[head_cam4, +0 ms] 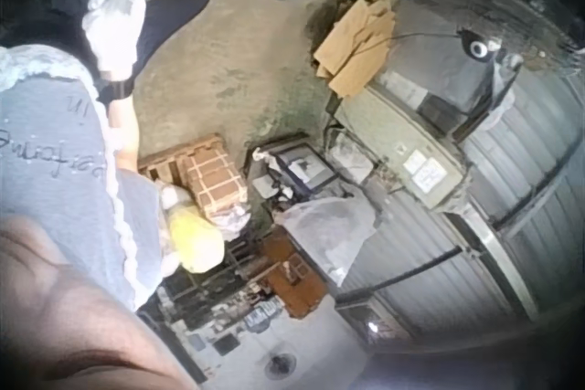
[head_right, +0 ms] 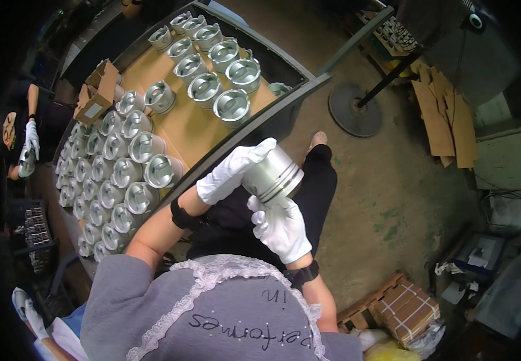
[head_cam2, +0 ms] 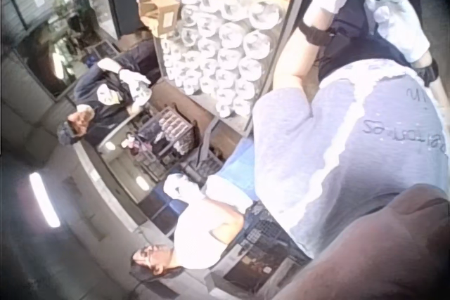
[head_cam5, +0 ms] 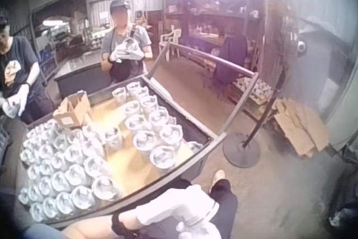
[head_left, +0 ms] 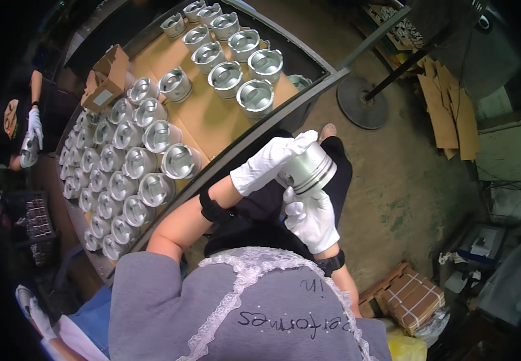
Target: Inspecting metal engine pistons for defects or quality control.
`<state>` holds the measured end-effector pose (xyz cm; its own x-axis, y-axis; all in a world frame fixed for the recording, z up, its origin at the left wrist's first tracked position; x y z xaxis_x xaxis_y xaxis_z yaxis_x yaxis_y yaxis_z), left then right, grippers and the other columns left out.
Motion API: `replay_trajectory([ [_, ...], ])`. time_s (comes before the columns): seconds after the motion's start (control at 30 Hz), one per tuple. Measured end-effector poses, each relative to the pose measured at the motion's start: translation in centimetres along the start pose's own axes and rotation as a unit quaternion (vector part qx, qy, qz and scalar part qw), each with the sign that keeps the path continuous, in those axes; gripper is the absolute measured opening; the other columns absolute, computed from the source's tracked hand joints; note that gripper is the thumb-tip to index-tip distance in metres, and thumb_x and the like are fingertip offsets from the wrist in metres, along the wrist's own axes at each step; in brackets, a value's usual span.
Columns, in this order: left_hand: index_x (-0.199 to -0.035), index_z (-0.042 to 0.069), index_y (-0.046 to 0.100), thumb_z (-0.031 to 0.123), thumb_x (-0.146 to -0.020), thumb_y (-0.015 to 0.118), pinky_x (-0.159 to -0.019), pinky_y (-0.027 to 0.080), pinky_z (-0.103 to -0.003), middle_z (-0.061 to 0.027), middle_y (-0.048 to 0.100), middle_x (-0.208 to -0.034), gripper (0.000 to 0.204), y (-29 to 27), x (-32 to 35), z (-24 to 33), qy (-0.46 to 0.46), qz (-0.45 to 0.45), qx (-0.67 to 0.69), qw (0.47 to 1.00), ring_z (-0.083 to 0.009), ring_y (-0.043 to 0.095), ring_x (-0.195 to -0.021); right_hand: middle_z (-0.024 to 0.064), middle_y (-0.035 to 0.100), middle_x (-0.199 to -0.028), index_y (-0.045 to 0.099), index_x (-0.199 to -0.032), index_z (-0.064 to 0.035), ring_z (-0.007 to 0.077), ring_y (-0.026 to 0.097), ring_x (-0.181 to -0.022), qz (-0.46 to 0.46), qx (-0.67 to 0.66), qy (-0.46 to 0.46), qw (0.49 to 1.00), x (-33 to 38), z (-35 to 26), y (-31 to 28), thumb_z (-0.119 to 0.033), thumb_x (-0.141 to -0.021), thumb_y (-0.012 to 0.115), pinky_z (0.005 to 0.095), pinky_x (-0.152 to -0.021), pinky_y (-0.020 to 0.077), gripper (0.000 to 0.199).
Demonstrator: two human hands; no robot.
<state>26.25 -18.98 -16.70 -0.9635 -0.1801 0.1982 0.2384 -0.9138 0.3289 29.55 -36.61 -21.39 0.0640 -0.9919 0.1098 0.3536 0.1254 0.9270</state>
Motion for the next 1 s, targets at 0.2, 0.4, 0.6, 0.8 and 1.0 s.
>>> replay_trajectory([
  [0.2, -0.096, 0.003, 0.067, 0.047, -0.096, 0.057, -0.073, 0.045, -0.021, 0.0027, 0.062, -0.084, 0.045, 0.7, -1.5, -0.9, -0.052, 0.007, -0.013, 0.999, -0.0038, 0.055, -0.078, 0.0133, 0.061, -0.121, 0.043, -0.141, -0.0071, 0.0189, 0.062, -0.086, 0.019, -0.036, -0.016, 0.999, 0.1, -0.3, -0.2, -0.025, -0.092, 0.053, 0.0301, -0.071, 0.0520, 0.053],
  [0.4, -0.085, 0.004, 0.066, 0.049, -0.096, 0.055, -0.067, 0.044, -0.020, 0.0042, 0.061, -0.080, 0.047, 1.7, -1.8, 0.4, -0.104, 0.013, -0.064, 0.992, -0.0042, 0.054, -0.071, 0.0152, 0.058, -0.124, 0.043, -0.140, -0.0079, 0.0230, 0.063, -0.088, -0.006, -0.096, -0.012, 0.995, 0.3, -0.4, -0.5, -0.024, -0.093, 0.052, 0.0335, -0.074, 0.0546, 0.050],
  [0.6, -0.095, 0.000, 0.066, 0.041, -0.100, 0.051, -0.077, 0.047, -0.027, -0.0018, 0.062, -0.085, 0.044, 1.1, -1.9, 0.1, 0.087, -0.061, -0.225, 0.969, -0.0107, 0.058, -0.083, 0.0193, 0.046, -0.141, 0.036, -0.146, -0.0051, 0.0279, 0.062, -0.101, -0.025, -0.092, -0.046, 0.994, 0.3, -0.9, -0.2, -0.021, -0.093, 0.053, 0.0401, -0.085, 0.0553, 0.058],
  [0.8, -0.116, 0.002, 0.061, 0.030, -0.101, 0.049, -0.094, 0.044, -0.031, -0.0083, 0.061, -0.111, 0.034, 1.6, -0.7, 1.1, 0.159, -0.007, -0.260, 0.952, -0.0161, 0.057, -0.105, 0.0186, 0.044, -0.143, 0.038, -0.143, -0.0012, 0.0374, 0.055, -0.119, -0.002, 0.214, -0.214, 0.953, 1.7, -3.4, 0.1, -0.027, -0.091, 0.066, 0.0455, -0.091, 0.0552, 0.064],
  [1.0, -0.143, 0.002, 0.035, 0.025, -0.097, 0.055, -0.112, 0.032, -0.037, -0.0112, 0.046, -0.138, 0.055, 1.6, 0.5, -3.1, 0.036, 0.019, 0.079, 0.996, -0.0201, 0.043, -0.130, 0.0083, 0.047, -0.140, 0.033, -0.147, -0.0062, 0.0231, 0.053, -0.123, 0.126, 0.458, -0.352, 0.806, 1.3, -4.6, 3.8, -0.019, -0.089, 0.071, 0.0378, -0.101, 0.0488, 0.070],
])
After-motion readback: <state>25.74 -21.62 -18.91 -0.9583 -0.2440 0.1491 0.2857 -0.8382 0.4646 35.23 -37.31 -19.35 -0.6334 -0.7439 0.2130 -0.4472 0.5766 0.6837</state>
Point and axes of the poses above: each hand's wrist, its own x-axis away from the middle knuckle, its own y-axis out of the palm, z = x × y, the point moved 2 cm from there along -x, towards the middle knuckle
